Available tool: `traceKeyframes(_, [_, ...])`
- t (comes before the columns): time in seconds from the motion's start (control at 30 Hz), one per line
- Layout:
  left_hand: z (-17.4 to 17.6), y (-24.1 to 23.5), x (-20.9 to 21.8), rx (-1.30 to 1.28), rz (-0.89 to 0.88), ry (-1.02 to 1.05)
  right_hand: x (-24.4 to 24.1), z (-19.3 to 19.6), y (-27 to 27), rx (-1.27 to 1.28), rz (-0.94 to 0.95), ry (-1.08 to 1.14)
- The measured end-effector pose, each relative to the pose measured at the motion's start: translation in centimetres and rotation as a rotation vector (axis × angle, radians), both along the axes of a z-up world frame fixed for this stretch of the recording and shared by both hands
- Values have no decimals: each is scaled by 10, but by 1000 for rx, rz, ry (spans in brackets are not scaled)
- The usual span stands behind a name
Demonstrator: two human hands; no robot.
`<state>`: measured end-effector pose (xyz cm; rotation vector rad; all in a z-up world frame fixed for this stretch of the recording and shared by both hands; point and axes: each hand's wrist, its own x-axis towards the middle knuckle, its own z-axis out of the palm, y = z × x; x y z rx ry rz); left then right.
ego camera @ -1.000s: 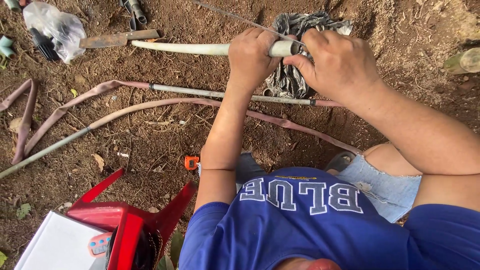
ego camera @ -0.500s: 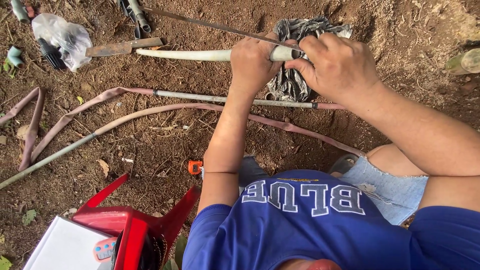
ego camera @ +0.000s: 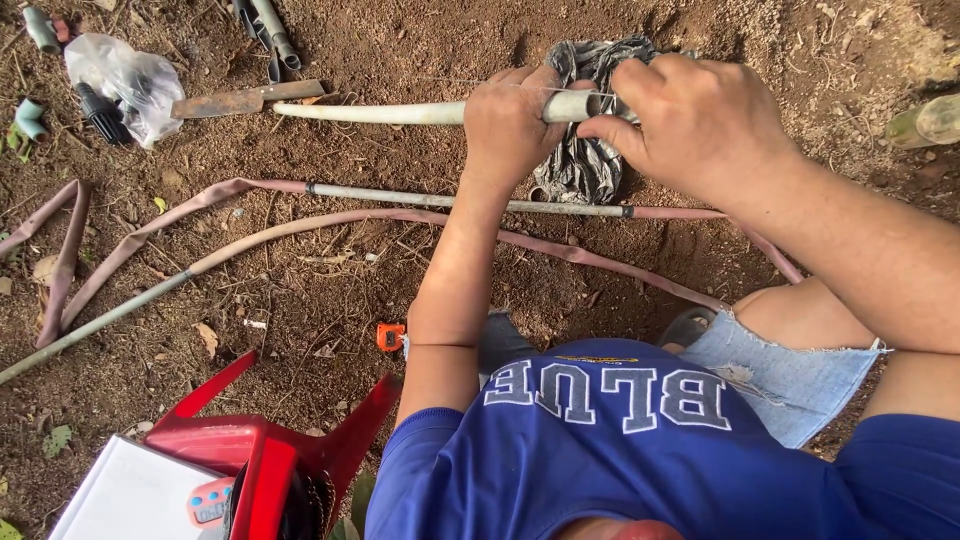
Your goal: The person sits on the ground and cleans a white pipe using a cloth and a metal file. They wipe the exterior of the pipe with the cloth and then use the file to scrape the inside and outside edges of the pipe.
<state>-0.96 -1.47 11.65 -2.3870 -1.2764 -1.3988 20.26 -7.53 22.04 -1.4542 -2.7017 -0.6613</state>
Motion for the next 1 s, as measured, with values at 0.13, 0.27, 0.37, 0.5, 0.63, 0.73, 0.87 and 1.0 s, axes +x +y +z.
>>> traceKeyframes(0.13, [-3, 0, -1, -47, 12, 21, -4, 9, -1, 20, 35, -67])
traceKeyframes(0.27, [-7, 1, -3, -66, 35, 52, 0, -2, 0, 118, 74, -98])
traceKeyframes(0.37, [-11, 3, -1, -75, 40, 85, 2, -8, 0, 172, 82, -105])
traceKeyframes(0.5, [1, 1, -2, -62, -64, -3, 10, -27, 2, 143, 89, -71])
traceKeyframes(0.63, [-3, 1, 0, -6, -36, 6, 9, -10, 0, 161, 119, -75])
traceKeyframes(0.73, [-12, 3, -2, -138, 13, 123, 1, 10, -1, 111, 58, -160])
traceKeyframes(0.87, [-9, 3, -1, -95, 33, 103, 0, 14, 3, 72, 43, -205])
traceKeyframes(1.0, [-4, 0, 0, -108, -16, 88, 9, -1, 6, 97, 81, -178])
